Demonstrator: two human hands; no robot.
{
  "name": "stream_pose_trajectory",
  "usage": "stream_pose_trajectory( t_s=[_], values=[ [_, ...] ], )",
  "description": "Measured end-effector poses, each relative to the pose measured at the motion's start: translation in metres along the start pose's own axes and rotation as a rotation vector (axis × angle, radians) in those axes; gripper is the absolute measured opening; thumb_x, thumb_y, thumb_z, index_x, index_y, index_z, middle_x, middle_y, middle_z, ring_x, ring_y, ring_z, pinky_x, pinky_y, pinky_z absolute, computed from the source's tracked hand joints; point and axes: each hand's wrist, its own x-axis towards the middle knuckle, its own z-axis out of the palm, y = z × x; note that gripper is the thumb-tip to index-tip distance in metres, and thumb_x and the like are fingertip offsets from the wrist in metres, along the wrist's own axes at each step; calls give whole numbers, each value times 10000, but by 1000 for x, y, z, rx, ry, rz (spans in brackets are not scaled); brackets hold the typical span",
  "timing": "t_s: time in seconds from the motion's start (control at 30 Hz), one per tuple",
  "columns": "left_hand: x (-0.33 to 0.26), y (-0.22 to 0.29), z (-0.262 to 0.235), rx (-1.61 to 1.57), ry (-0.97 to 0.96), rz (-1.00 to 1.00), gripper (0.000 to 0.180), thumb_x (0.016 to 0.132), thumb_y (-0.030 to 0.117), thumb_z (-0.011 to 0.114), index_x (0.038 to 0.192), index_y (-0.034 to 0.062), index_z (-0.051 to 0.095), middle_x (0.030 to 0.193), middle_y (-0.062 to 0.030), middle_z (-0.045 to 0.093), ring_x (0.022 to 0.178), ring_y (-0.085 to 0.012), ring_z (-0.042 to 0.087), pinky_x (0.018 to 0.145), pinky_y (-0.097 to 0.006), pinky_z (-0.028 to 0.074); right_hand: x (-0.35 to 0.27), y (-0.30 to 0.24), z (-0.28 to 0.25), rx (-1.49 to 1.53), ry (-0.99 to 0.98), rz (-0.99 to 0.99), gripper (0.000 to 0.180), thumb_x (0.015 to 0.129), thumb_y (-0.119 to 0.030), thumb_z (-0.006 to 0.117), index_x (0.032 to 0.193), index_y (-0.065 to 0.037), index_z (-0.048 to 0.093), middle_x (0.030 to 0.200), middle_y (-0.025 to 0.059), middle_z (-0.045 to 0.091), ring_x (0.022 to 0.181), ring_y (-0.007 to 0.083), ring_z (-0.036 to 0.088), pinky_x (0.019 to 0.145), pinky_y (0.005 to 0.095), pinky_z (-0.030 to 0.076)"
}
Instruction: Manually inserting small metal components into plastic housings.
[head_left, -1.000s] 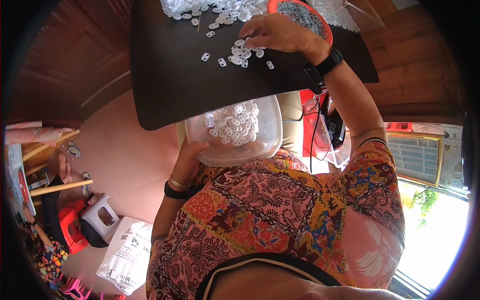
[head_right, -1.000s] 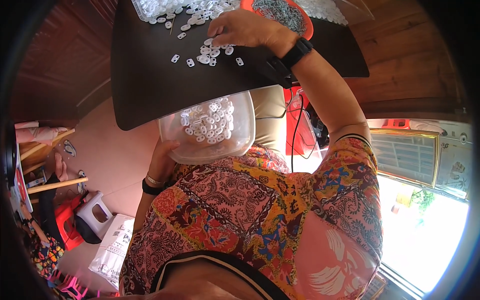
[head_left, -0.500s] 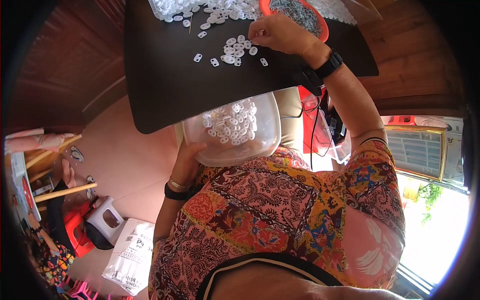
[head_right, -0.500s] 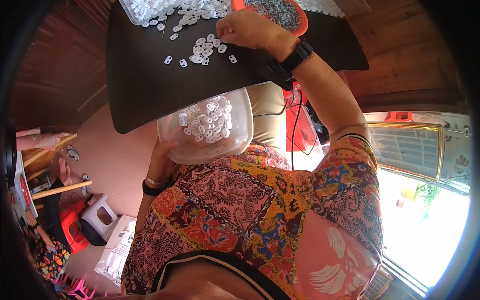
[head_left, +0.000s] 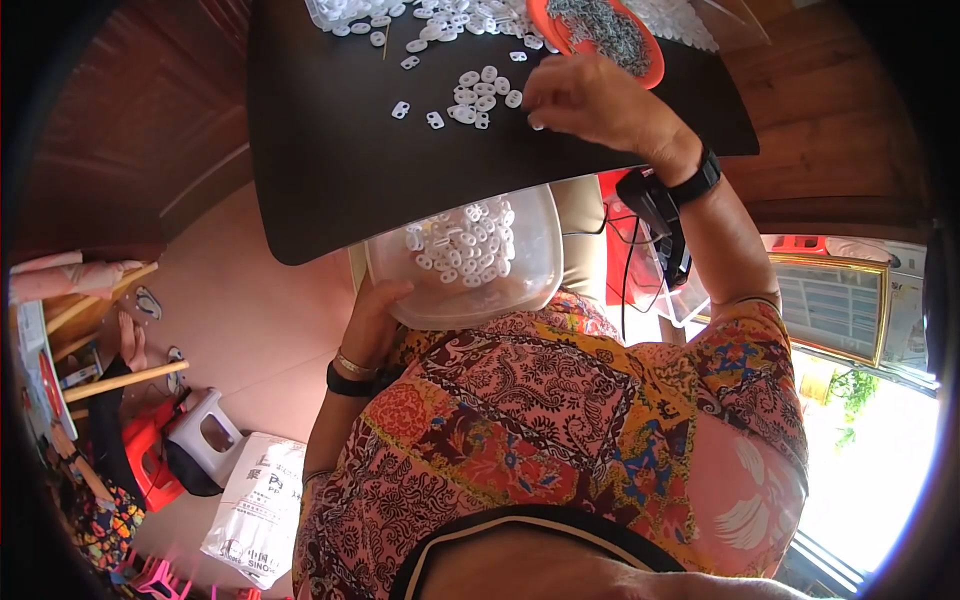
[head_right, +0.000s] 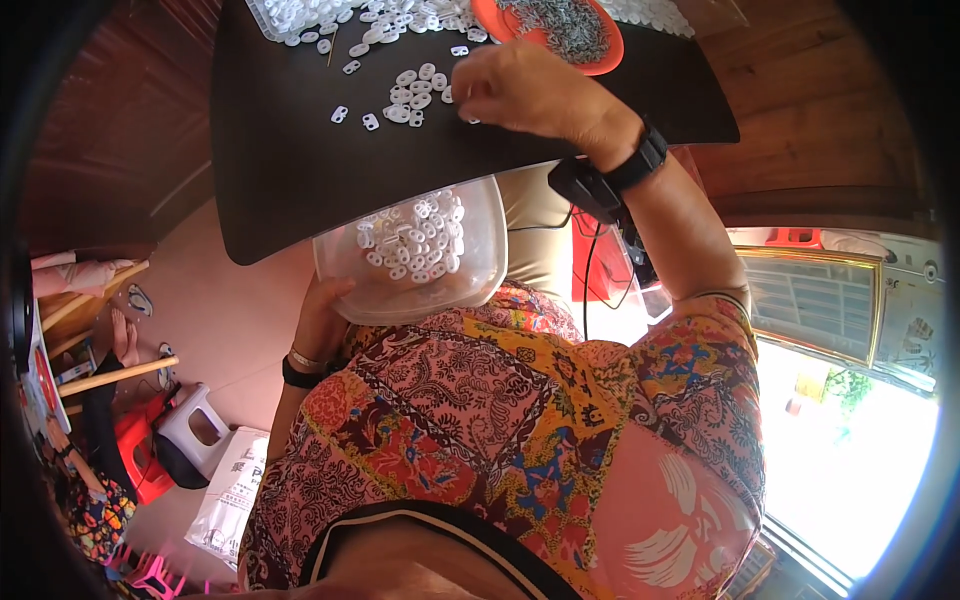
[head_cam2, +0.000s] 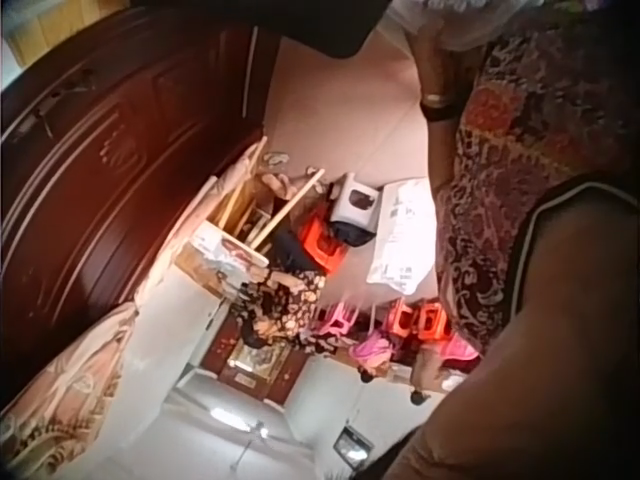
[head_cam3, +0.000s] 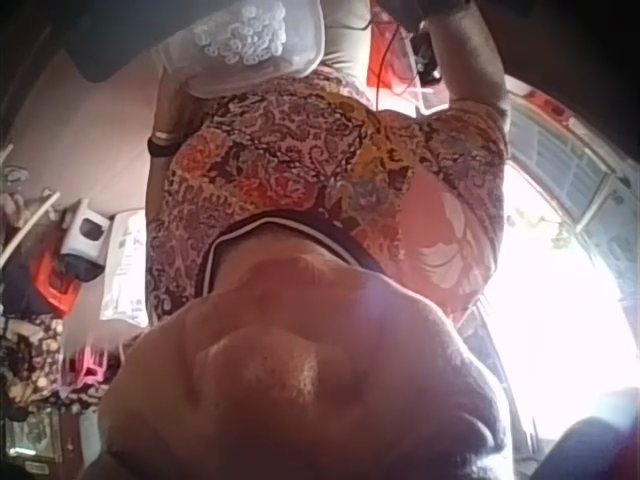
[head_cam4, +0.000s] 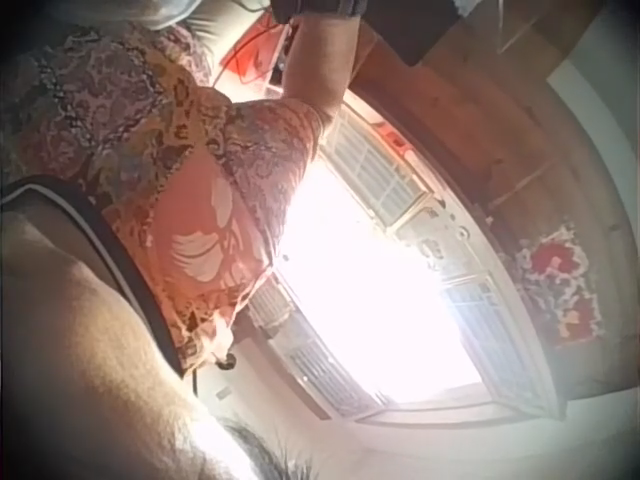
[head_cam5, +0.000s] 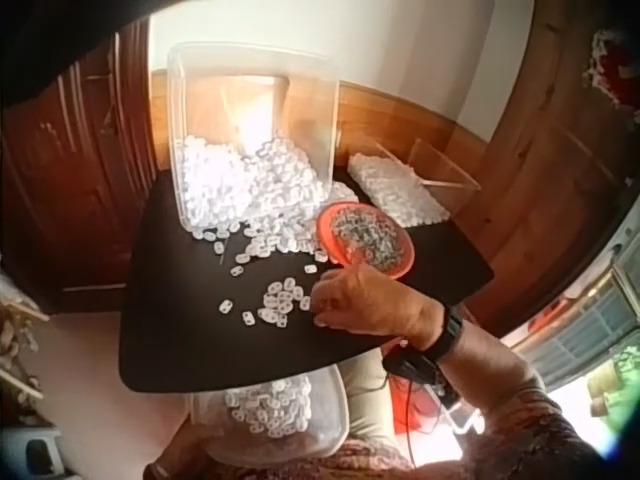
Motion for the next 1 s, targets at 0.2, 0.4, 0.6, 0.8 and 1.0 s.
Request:
stream_pose_trajectory(
  t_s=[0.2, 0.4, 0.6, 0.8, 1.0],
  values=[
    [2, 7, 5, 4, -29, -6, 588, 806, 105, 552, 1355, -1, 368, 1288, -116, 503, 1195, -237, 486, 1032, -352, 368, 9, 31, 19, -249, 210, -135, 98, 804, -59, 635, 901, -52, 642, 789, 79, 607, 692, 250, 618, 619, 336, 495],
    [-1, 2, 3, -24, -1, -8, 601, 805, 99, 549, 1365, -1, 355, 1303, -123, 492, 1202, -244, 481, 1031, -352, 371, 7, -14, 24, -338, 298, -165, 144, 814, -68, 624, 955, -82, 647, 803, 77, 594, 713, 280, 614, 600, 358, 497],
    [1, 4, 0, -41, -19, -63, 600, 807, 89, 536, 1368, -5, 347, 1310, -129, 486, 1209, -247, 477, 1033, -354, 372, 6, -33, 48, -481, 218, -233, 225, 811, -103, 574, 1019, -96, 659, 753, 44, 565, 707, 223, 617, 571, 331, 509],
    [-3, 3, 3, -58, -17, -45, 573, 811, 73, 521, 1356, -6, 364, 1299, -132, 495, 1195, -251, 490, 1028, -354, 379, 1, -39, 40, -428, 265, -186, 222, 791, -76, 607, 1008, -91, 652, 758, 58, 558, 693, 249, 611, 558, 337, 495],
    [-13, -12, 8, -7, 79, 95, 630, 776, 46, 529, 1376, 2, 345, 1324, -146, 479, 1209, -251, 480, 1044, -363, 374, -44, -13, 28, -335, 324, -161, 199, 797, -49, 657, 994, -79, 659, 790, 71, 567, 674, 266, 594, 579, 361, 477]
  ],
)
